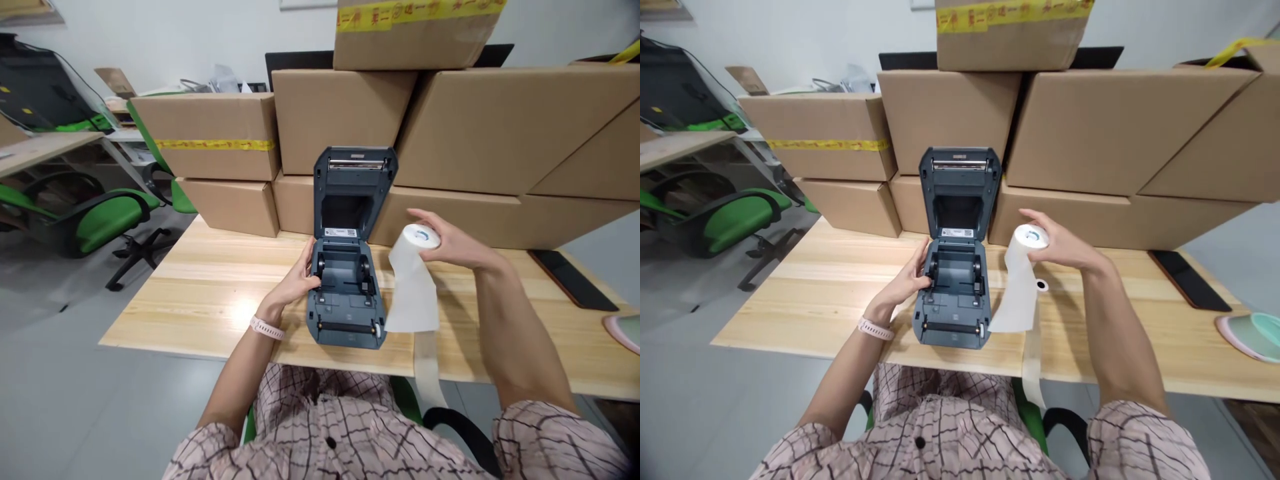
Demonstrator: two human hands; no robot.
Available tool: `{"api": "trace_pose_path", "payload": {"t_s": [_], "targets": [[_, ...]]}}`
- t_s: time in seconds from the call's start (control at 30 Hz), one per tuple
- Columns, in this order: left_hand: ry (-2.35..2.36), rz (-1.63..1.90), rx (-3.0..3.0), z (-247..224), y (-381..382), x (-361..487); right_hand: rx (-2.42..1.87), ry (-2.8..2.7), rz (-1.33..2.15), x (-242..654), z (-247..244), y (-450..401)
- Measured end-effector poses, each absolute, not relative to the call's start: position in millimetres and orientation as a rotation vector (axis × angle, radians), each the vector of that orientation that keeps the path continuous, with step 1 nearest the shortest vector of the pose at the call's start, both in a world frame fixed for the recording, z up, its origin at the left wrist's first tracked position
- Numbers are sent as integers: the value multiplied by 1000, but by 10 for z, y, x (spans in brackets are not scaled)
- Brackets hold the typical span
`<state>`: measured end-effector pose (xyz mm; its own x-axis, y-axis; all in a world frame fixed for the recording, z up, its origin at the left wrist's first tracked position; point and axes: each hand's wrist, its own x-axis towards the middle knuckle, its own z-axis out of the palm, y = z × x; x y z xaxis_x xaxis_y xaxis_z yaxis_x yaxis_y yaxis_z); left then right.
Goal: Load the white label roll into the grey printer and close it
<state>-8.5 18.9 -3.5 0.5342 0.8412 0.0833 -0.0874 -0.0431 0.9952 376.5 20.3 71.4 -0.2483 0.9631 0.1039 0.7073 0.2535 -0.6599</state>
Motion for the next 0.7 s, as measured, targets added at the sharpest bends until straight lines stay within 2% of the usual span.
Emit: {"api": "trace_pose_path", "payload": {"t_s": [0.2, 0.4, 0.53, 0.7], "targets": [[703, 857, 1413, -35, 179, -101, -1503, -1857, 834, 3693, 246, 354], [730, 905, 1417, -4, 128, -68, -1369, -1315, 1064, 3995, 35, -334], [742, 893, 1438, 36, 113, -47, -1395, -1325, 1350, 3954, -128, -804], [761, 900, 1457, 65, 104, -33, -1421, -1417, 1332, 3598, -112, -863]]}}
